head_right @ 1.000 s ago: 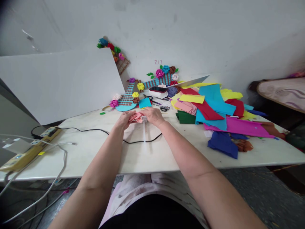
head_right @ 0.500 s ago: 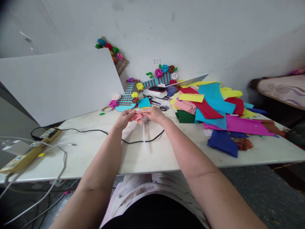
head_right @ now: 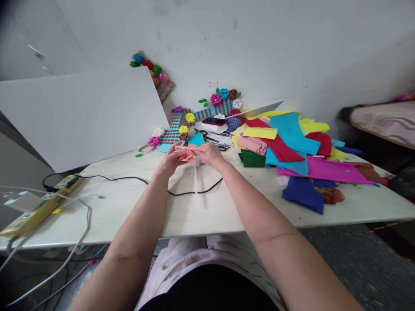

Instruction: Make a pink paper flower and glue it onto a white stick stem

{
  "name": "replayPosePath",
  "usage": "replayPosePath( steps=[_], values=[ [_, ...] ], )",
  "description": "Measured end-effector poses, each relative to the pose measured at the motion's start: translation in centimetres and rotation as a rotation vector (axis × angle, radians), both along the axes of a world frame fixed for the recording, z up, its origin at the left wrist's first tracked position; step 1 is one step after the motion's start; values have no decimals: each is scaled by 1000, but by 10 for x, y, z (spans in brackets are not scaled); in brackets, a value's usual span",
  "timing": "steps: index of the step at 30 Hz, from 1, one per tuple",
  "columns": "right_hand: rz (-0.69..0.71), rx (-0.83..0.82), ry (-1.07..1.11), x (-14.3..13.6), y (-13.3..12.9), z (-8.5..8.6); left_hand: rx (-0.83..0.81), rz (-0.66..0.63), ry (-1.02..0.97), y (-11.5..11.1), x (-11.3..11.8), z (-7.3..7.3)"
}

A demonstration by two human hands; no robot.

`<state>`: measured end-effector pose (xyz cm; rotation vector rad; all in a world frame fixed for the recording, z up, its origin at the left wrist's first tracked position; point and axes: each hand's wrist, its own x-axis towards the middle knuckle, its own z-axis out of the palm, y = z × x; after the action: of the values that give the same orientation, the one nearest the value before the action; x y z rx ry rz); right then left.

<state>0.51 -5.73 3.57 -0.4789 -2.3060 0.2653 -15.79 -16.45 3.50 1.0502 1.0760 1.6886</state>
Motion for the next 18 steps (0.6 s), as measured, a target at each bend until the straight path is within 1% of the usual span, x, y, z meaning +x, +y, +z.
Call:
replayPosePath(
  steps=[4,7,11,14,18],
  values=[
    [17,-70,46,-1,1,-1,36,10,-75,3,3,-4],
    [30,-119,84,-1,-1,2,15,-49,-124,6,6,-6],
    [40,-142,102,0,-3,4,-59,-128,-108,9,10,-7],
    [26,-145,96,0,-3,3,-57,-122,-78,10,14,-6],
    [3,-128,89,-2,-1,0,-46,-70,-68,11,18,-6]
  ],
)
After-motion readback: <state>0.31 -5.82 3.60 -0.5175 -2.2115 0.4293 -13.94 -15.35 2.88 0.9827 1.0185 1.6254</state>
